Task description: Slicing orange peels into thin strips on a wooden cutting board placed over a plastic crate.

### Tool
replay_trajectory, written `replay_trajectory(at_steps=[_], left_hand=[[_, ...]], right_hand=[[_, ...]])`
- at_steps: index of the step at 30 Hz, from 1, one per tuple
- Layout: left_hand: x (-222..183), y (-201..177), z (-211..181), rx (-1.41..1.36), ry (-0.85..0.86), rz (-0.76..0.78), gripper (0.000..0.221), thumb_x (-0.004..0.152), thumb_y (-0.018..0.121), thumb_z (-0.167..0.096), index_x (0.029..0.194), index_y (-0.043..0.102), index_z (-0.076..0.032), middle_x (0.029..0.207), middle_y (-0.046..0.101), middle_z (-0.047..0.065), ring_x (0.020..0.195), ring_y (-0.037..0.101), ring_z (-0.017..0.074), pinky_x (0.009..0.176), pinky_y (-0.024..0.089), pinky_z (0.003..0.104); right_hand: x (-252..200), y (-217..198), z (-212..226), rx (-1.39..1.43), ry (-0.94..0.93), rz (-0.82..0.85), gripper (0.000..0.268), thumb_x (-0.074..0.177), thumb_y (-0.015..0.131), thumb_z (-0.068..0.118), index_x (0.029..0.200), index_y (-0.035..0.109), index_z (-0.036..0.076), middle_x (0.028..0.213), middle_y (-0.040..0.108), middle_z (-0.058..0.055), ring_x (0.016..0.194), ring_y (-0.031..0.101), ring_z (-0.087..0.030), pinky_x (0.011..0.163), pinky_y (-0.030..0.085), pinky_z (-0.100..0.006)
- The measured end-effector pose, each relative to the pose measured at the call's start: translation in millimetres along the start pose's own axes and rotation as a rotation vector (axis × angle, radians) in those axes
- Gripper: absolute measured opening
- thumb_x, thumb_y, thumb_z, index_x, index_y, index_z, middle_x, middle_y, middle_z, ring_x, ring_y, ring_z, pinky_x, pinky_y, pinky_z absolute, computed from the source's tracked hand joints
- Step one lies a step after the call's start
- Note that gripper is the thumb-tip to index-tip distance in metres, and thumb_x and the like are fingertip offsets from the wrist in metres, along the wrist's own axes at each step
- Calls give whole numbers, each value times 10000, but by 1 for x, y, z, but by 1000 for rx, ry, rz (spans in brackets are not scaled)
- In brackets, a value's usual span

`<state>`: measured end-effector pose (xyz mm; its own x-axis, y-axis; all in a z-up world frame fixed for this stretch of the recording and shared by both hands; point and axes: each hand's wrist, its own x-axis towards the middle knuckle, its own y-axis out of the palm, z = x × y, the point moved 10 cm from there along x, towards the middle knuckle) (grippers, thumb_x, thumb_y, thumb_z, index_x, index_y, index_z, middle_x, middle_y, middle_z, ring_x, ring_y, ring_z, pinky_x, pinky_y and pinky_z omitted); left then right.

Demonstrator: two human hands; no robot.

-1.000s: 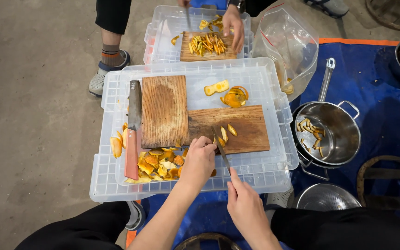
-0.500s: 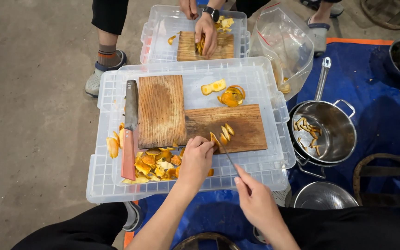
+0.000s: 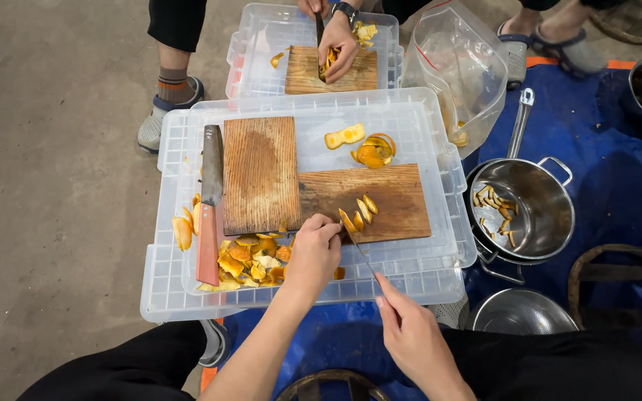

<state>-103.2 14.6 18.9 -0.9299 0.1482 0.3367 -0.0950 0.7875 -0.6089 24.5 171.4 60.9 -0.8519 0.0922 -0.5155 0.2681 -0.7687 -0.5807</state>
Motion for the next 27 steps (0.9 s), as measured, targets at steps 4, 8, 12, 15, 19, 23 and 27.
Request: replay_trajectory(at_steps=[4,8,12,15,19,23,27], left_hand=[[2,0,1,-18,-7,23,191,924,598,11,949,786,33,951,646,106,819,653,328,732,573,444],[1,0,-2,-21,29,7,170,914,609,22,908,777,42,936,635,102,805,642,323,737,561,442],[5,-6,-11,-7,29,21,176,943,614,2,878,771,48,921,636,106,752,644,320,694,563,428],[8,-10,-17,-35,23,22,184,951,638,-17,833,764,47,874,628,104,701,640,312,662,558,423],[9,-9,-10,-82,-56,57,141,947,697,-63,871,779,23,863,637,71,673,660,266,609,551,385],[8,-11,-11,-96,-45,54,157,960,696,-67,853,762,27,848,617,77,651,649,256,596,543,375],[10,-8,-5,-98,-98,108,124,939,690,-76,1022,748,-4,944,634,84,733,677,260,673,576,380]], right_hand=[[-2,2,-7,-28,43,26,542,1025,478,308,1567,469,301,606,475,20,558,438,-133,607,414,-322],[6,7,3,-56,60,20,541,1030,455,306,1571,457,307,651,536,-4,619,516,-155,649,418,-326],[20,8,-3,-20,54,-24,524,1010,462,327,1530,511,286,773,708,5,607,541,-160,653,446,-323],[23,9,-16,240,130,19,536,1010,480,319,1542,523,273,752,601,0,526,418,-132,523,372,-285],[11,8,-15,490,243,61,541,1033,479,248,1572,518,284,672,416,-36,465,325,-118,402,273,-263],[13,-4,-30,355,248,-15,547,1022,478,312,1567,503,268,679,457,-30,540,436,-155,458,381,-306],[14,-5,-21,194,80,-32,544,1003,497,326,1543,539,266,626,458,24,554,435,-124,543,377,-299]])
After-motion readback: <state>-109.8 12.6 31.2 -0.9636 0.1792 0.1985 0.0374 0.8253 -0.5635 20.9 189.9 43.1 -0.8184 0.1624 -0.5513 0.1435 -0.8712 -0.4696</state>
